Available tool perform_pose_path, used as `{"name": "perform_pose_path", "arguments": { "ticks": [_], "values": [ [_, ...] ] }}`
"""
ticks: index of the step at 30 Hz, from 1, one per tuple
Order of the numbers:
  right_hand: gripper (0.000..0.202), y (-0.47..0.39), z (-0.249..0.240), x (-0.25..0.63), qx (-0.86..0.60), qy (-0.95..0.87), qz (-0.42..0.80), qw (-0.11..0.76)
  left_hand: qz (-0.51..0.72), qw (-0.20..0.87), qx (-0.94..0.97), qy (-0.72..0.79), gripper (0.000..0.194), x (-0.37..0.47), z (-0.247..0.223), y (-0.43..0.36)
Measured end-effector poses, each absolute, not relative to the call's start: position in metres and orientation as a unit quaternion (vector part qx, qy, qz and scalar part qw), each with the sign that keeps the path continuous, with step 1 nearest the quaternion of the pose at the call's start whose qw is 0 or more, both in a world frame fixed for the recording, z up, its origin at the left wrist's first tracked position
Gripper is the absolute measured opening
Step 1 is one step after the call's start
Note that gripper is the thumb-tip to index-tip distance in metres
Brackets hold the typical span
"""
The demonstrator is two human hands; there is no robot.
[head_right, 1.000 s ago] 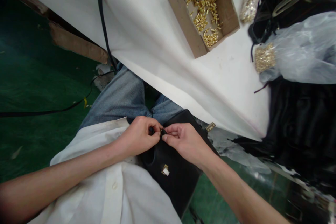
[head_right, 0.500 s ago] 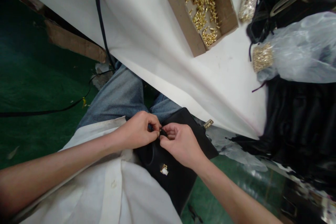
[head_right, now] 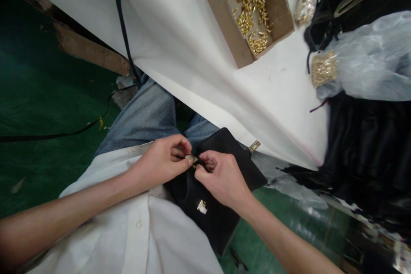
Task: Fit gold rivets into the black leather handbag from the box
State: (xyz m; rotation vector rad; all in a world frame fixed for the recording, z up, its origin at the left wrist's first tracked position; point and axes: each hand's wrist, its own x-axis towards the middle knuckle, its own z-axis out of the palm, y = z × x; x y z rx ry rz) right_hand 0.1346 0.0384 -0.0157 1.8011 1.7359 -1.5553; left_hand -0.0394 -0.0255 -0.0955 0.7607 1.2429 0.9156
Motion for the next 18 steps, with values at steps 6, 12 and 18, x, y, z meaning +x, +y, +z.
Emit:
{"name": "perform_pose_path", "arguments": {
  "ticks": [6, 12, 18],
  "values": [
    [0.012, 0.038, -0.012, 0.139, 0.585, 0.598, -0.536, 0.112, 0.379, 0.607, 0.430, 0.550, 0.035, -0.034, -0.097, -0.028],
    [0.016, 0.046, -0.012, 0.150, 0.560, 0.563, -0.596, 0.119, 0.442, 0.591, 0.478, 0.476, 0.050, -0.032, -0.111, -0.023],
    [0.024, 0.048, -0.017, 0.159, 0.568, 0.524, -0.623, 0.125, 0.358, 0.694, 0.444, 0.439, 0.023, -0.043, -0.119, -0.010]
  ]
}}
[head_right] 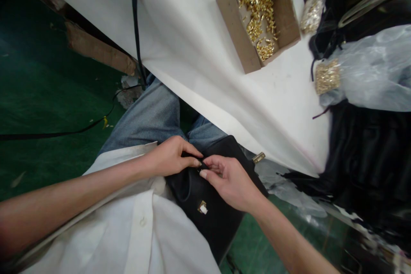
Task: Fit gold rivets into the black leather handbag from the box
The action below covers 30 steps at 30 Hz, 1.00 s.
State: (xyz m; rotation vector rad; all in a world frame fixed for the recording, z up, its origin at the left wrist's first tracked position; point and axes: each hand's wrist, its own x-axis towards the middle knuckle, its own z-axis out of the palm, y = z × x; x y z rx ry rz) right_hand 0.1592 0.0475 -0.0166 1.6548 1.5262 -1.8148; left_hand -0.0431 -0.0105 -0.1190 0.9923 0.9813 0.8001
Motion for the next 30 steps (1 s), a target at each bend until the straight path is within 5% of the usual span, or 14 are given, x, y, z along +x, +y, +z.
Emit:
{"name": "perform_pose_path", "arguments": {
  "ticks": [16, 23, 30],
  "values": [
    [0.021, 0.046, -0.017, 0.165, 0.547, 0.554, -0.611, 0.142, 0.358, 0.770, 0.379, 0.367, 0.001, -0.039, -0.134, 0.002],
    [0.020, 0.042, -0.003, 0.166, 0.536, 0.647, -0.511, 0.179, 0.370, 0.777, 0.311, 0.404, 0.016, -0.026, -0.129, -0.005],
    [0.040, 0.052, 0.003, 0.172, 0.562, 0.507, -0.621, 0.203, 0.364, 0.791, 0.303, 0.388, 0.017, -0.026, -0.119, -0.001]
  ]
}}
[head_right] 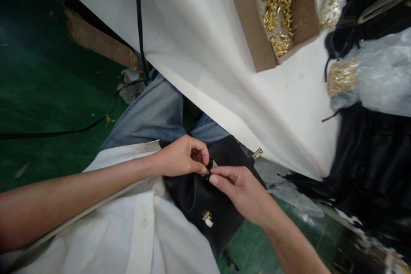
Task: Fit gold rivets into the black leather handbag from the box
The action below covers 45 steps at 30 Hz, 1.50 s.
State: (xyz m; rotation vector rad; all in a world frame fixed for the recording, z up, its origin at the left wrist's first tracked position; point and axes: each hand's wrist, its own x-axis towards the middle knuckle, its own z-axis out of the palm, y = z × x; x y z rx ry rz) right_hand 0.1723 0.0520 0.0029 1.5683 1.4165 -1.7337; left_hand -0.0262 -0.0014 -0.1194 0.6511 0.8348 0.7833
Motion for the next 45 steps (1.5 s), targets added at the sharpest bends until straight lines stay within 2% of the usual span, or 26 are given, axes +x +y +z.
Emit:
{"name": "perform_pose_path", "arguments": {
  "ticks": [3, 10, 15, 22, 33, 39, 45],
  "values": [
    [0.048, 0.054, 0.002, 0.177, 0.569, 0.492, -0.629, 0.197, 0.360, 0.779, 0.316, 0.404, 0.014, -0.026, -0.114, 0.000],
    [0.046, 0.039, -0.013, 0.190, 0.601, 0.413, -0.667, 0.151, 0.354, 0.744, 0.351, 0.446, 0.011, -0.022, -0.104, 0.001],
    [0.046, 0.028, -0.024, 0.194, 0.613, 0.450, -0.638, 0.120, 0.349, 0.733, 0.364, 0.456, 0.010, -0.023, -0.102, 0.001],
    [0.047, 0.024, -0.021, 0.179, 0.599, 0.533, -0.583, 0.134, 0.338, 0.749, 0.358, 0.444, 0.010, -0.025, -0.112, -0.002],
    [0.044, 0.027, -0.018, 0.175, 0.582, 0.573, -0.557, 0.151, 0.317, 0.804, 0.347, 0.365, 0.031, -0.035, -0.121, -0.008],
    [0.047, 0.030, -0.014, 0.169, 0.591, 0.550, -0.571, 0.149, 0.303, 0.779, 0.322, 0.445, 0.026, -0.020, -0.113, -0.009],
    [0.055, 0.035, -0.016, 0.178, 0.583, 0.513, -0.612, 0.152, 0.300, 0.780, 0.326, 0.442, 0.024, -0.021, -0.114, -0.007]
  ]
}}
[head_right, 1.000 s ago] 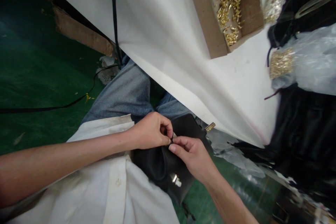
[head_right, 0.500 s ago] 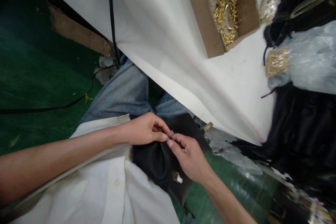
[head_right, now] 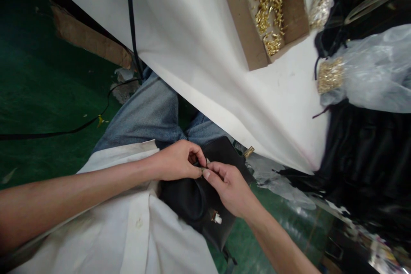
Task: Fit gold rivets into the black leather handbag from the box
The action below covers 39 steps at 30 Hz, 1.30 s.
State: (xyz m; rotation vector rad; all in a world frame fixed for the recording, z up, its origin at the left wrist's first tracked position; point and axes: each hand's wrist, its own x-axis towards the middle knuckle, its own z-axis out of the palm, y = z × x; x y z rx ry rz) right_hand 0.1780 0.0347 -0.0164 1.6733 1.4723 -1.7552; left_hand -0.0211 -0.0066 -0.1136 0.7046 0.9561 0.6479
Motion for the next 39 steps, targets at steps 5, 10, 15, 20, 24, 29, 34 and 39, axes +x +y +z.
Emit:
{"name": "perform_pose_path", "arguments": {
  "ticks": [5, 10, 15, 20, 24, 29, 34, 39],
  "values": [
    [0.056, 0.039, -0.016, 0.178, 0.575, 0.496, -0.632, 0.155, 0.294, 0.800, 0.319, 0.415, 0.028, -0.027, -0.117, -0.003],
    [0.057, 0.040, -0.018, 0.182, 0.586, 0.489, -0.628, 0.153, 0.292, 0.796, 0.315, 0.427, 0.024, -0.024, -0.118, -0.002],
    [0.054, 0.043, -0.017, 0.187, 0.590, 0.467, -0.640, 0.154, 0.294, 0.789, 0.307, 0.443, 0.023, -0.019, -0.117, -0.003],
    [0.047, 0.044, -0.016, 0.184, 0.586, 0.468, -0.641, 0.162, 0.308, 0.772, 0.310, 0.460, 0.020, -0.015, -0.114, -0.006],
    [0.046, 0.041, -0.021, 0.185, 0.593, 0.473, -0.632, 0.157, 0.314, 0.766, 0.309, 0.469, 0.020, -0.012, -0.113, -0.007],
    [0.043, 0.037, -0.023, 0.183, 0.604, 0.480, -0.614, 0.166, 0.303, 0.802, 0.302, 0.416, 0.022, -0.020, -0.122, -0.005],
    [0.035, 0.034, -0.021, 0.171, 0.617, 0.513, -0.574, 0.161, 0.299, 0.814, 0.316, 0.384, 0.020, -0.024, -0.128, -0.001],
    [0.026, 0.029, -0.021, 0.163, 0.644, 0.548, -0.506, 0.170, 0.314, 0.796, 0.339, 0.392, 0.019, -0.018, -0.127, -0.003]
  ]
}}
